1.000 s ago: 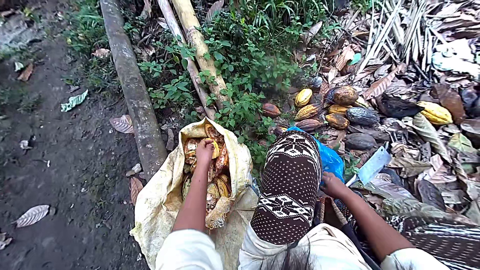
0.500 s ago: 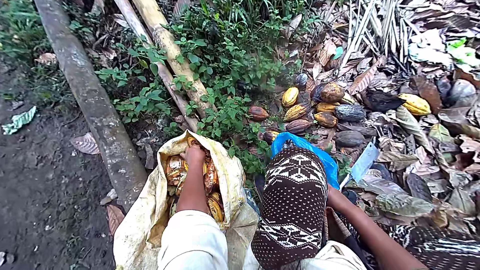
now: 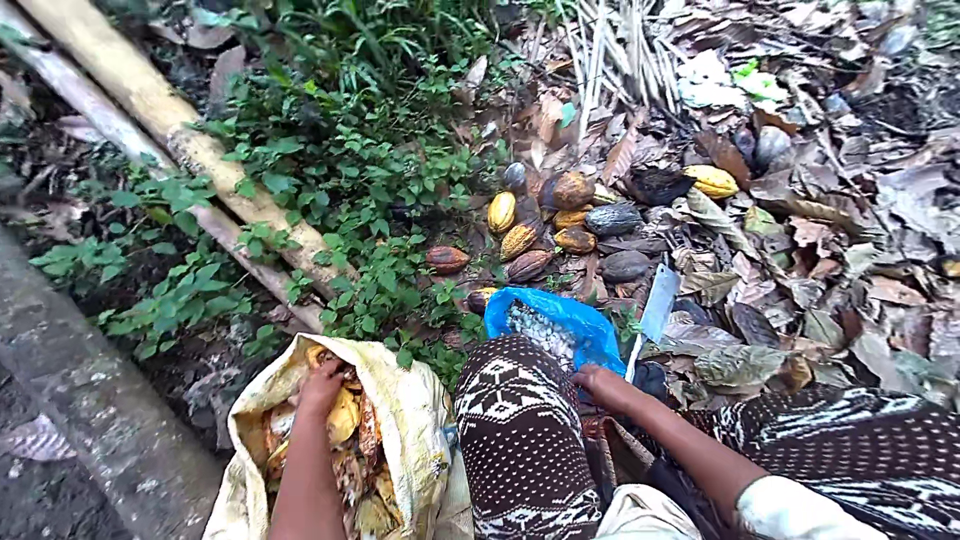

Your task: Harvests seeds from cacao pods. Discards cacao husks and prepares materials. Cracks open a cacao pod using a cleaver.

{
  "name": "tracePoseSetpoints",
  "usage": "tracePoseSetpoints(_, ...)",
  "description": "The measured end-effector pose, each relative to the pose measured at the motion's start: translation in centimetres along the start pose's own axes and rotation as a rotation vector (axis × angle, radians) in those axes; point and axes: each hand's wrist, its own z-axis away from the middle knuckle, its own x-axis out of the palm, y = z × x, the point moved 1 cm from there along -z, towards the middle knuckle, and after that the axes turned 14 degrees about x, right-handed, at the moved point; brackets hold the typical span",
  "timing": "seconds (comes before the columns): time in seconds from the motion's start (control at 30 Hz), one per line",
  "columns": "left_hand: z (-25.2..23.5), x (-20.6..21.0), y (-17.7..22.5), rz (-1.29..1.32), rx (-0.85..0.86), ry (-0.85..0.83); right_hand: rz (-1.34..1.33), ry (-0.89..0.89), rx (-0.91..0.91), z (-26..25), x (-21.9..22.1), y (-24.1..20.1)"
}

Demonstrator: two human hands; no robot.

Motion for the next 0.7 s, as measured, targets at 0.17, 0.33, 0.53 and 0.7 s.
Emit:
tracePoseSetpoints(0.17, 0.5, 1.4, 3.0, -0.051, -0.020, 0.092, -0.020, -0.011, -0.012, -0.9, 0.7, 0.7)
tracePoseSetpoints(0.33, 0.7, 2.2, 3.7, -0.146, -0.028, 0.158, -0.081, 0.059, 0.005, -1.3, -0.3, 1.6)
tracePoseSetpoints(0.53, 0.8, 2.3, 5.1, -0.191, -0.076, 0.153, -0.162, 0.115, 0.032, -2.1, -1.8, 2.5)
tracePoseSetpoints(0.7, 0.7, 2.6, 6.1, -0.220, -0.140, 0.150, -0.194, 0.155, 0.013, -1.2, -2.5, 2.7)
